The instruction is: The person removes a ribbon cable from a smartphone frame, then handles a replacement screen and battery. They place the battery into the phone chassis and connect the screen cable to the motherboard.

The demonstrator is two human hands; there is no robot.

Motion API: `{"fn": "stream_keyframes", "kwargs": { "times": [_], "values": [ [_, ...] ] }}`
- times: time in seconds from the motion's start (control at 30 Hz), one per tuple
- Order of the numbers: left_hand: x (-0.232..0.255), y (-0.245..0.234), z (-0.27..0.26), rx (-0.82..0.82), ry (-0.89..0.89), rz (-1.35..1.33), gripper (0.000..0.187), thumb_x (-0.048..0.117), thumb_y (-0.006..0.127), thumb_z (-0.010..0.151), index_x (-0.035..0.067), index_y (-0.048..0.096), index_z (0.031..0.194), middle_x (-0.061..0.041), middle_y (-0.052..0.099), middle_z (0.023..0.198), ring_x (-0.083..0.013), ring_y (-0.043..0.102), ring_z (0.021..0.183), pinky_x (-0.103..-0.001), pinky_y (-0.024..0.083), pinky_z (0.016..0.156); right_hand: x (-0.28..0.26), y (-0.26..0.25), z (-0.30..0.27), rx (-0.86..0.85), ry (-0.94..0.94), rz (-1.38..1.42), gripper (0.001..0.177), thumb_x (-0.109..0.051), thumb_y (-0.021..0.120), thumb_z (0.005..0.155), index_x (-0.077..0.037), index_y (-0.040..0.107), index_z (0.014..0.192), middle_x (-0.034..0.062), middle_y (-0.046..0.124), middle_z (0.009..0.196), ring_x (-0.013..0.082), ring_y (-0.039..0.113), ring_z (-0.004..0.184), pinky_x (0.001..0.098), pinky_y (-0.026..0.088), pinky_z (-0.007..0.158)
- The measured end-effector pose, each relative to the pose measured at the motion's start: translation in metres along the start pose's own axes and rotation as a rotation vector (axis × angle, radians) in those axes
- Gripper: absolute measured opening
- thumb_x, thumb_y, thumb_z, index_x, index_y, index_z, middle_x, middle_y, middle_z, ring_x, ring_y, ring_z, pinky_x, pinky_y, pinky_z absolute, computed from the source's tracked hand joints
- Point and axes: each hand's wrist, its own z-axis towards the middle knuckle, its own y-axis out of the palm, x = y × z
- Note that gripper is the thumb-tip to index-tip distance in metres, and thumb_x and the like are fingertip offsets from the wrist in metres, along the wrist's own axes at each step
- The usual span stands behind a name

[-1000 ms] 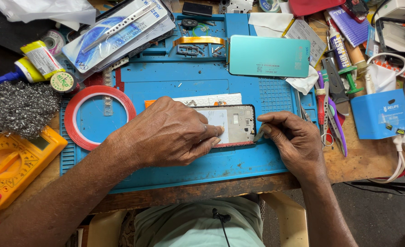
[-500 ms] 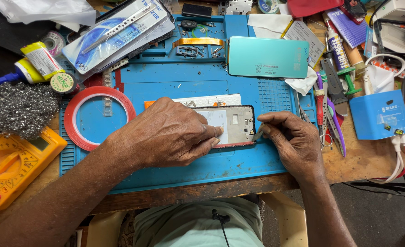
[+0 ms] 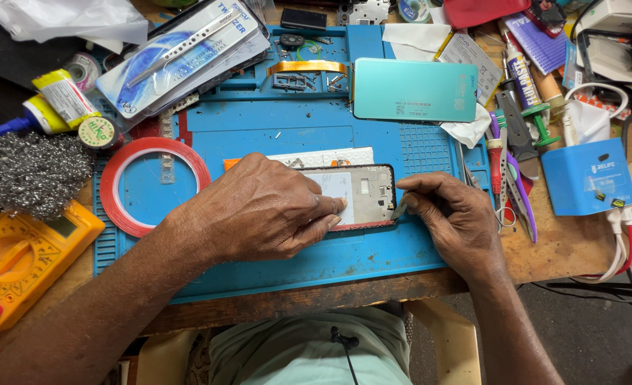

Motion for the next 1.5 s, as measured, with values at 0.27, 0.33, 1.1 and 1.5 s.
{"fn": "stream_keyframes", "kwargs": {
  "times": [0.27,0.33,1.1,1.5],
  "values": [
    [0.001,-0.003,0.001,-0.036,-0.021,0.007,0.032,0.034,0.054,0.098,0.018,0.076,0.115,-0.009,0.064,0.057,-0.0231,0.064,0.051,-0.044,0.047,0.043,-0.015,-0.01,0.011,-0.125,-0.058,-0.048,0.021,-0.002,0.072,0.092,-0.008,0.075,0.112,0.002,0.077,0.093,0.0091,0.07,0.085,0.0256,0.057,0.075],
    [0.001,-0.003,0.001,-0.038,-0.031,-0.004,0.031,0.035,0.055,0.097,0.019,0.077,0.113,-0.009,0.065,0.061,-0.0233,0.064,0.051,-0.044,0.047,0.043,-0.015,-0.011,0.013,-0.152,-0.013,-0.062,0.022,-0.003,0.072,0.091,-0.009,0.075,0.112,0.0016,0.078,0.09,0.009,0.07,0.083,0.026,0.058,0.073],
    [0.002,-0.002,-0.001,0.022,0.01,0.035,0.032,0.034,0.056,0.097,0.018,0.078,0.114,-0.01,0.067,0.06,-0.027,0.067,0.056,-0.047,0.049,0.045,-0.018,-0.006,0.011,-0.109,-0.009,-0.052,0.019,-0.006,0.072,0.092,-0.008,0.074,0.111,0.002,0.079,0.091,0.008,0.072,0.084,0.0252,0.057,0.075],
    [0.004,-0.005,0.0,-0.018,-0.025,0.051,0.034,0.035,0.054,0.098,0.019,0.076,0.119,-0.012,0.066,0.063,-0.0279,0.066,0.054,-0.047,0.048,0.044,-0.02,-0.003,0.008,-0.094,0.057,0.021,0.023,-0.006,0.071,0.092,-0.008,0.075,0.115,0.0005,0.076,0.091,0.0064,0.068,0.084,0.0242,0.056,0.075]
  ]
}}
